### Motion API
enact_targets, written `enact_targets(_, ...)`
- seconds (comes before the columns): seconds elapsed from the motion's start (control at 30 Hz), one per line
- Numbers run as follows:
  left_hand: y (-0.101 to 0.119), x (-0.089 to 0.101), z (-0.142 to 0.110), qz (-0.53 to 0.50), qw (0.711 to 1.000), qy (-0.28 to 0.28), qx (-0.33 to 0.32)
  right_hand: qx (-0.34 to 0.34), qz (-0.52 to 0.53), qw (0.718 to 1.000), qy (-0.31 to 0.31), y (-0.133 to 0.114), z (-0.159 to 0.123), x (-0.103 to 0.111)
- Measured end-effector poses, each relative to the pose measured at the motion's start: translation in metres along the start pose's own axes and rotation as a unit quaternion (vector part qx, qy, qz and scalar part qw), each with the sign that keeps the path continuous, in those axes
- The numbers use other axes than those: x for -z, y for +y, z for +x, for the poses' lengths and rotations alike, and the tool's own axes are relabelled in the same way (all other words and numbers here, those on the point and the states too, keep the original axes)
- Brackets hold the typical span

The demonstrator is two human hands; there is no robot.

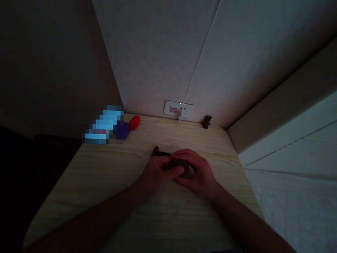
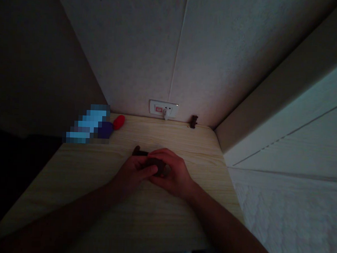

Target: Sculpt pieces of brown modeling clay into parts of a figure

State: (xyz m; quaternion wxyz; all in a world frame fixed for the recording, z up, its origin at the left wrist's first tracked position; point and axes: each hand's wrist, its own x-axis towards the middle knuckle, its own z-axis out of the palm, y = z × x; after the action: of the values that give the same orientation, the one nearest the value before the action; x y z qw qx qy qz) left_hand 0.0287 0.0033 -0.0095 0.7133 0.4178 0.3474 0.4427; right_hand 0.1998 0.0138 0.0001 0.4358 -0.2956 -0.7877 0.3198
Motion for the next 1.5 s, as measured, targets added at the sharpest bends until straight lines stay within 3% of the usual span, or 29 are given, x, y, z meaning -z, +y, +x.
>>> enact_targets(0.17,-0.001,0.000,0.000,-0.012,1.000,-0.007,0.003,0.006,-0.015,1.000,0.014,-0.001,0.002,0.000)
enact_targets(0.83,-0.004,-0.001,0.001,-0.035,0.999,-0.002,0.003,0.028,-0.070,0.996,-0.041,0.001,-0.001,0.000)
enact_targets(1.23,-0.011,-0.002,-0.001,0.071,0.996,-0.028,-0.046,-0.006,-0.094,0.995,-0.045,0.000,-0.003,-0.004)
enact_targets(1.5,-0.007,0.000,-0.002,0.110,0.993,-0.043,-0.016,-0.014,-0.075,0.996,-0.054,-0.004,-0.003,-0.001)
